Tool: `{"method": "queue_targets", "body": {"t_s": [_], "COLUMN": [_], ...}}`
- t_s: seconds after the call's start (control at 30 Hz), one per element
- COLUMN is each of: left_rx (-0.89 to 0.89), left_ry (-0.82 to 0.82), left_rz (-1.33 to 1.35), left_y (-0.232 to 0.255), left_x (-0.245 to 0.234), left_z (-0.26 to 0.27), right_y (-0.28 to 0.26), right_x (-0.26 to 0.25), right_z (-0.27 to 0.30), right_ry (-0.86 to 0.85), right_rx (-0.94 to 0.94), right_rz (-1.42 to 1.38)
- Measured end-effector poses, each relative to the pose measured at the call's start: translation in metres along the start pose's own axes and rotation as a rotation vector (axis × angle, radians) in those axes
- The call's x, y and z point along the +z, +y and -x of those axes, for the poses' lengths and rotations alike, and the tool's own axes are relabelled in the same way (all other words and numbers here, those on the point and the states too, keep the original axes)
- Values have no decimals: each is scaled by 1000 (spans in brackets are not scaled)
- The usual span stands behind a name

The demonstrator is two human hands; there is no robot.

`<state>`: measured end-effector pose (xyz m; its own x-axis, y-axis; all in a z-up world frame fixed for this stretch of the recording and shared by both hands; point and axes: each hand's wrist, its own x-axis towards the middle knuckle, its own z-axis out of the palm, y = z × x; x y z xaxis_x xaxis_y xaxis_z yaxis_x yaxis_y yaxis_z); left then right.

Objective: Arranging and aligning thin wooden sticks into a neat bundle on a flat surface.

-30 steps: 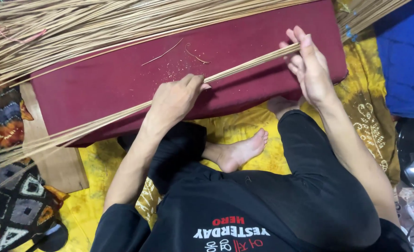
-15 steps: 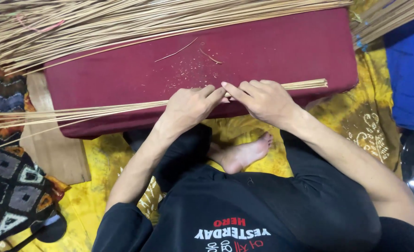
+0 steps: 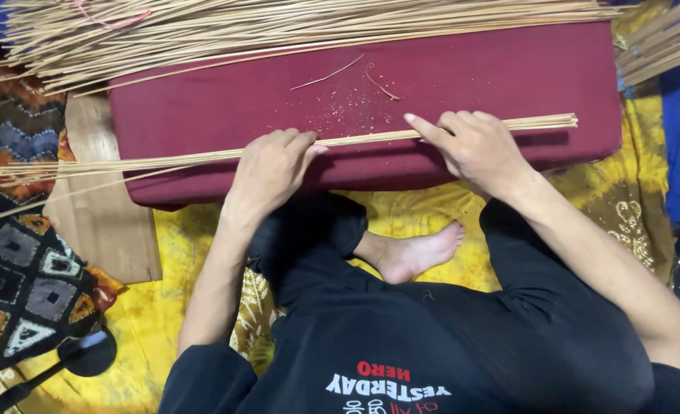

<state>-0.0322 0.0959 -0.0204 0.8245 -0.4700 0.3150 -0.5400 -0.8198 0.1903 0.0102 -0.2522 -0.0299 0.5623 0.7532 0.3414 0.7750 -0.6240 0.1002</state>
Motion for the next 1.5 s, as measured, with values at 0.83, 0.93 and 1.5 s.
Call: {"method": "queue_targets", "body": {"t_s": [0.83, 0.93, 1.5], "left_rx": [62, 81, 171], "left_ry": [406, 442, 510], "left_rz": [139, 121, -55], "left_y": [-6, -3, -2], "left_x": [39, 34, 32], "left_z": [12, 10, 6], "right_y": [2, 5, -1], "right_x": [33, 33, 47], "right_z": [20, 19, 23], "right_ry": [136, 167, 306], "right_rx": [102, 92, 98], "right_rz": [-258, -273, -200]}}
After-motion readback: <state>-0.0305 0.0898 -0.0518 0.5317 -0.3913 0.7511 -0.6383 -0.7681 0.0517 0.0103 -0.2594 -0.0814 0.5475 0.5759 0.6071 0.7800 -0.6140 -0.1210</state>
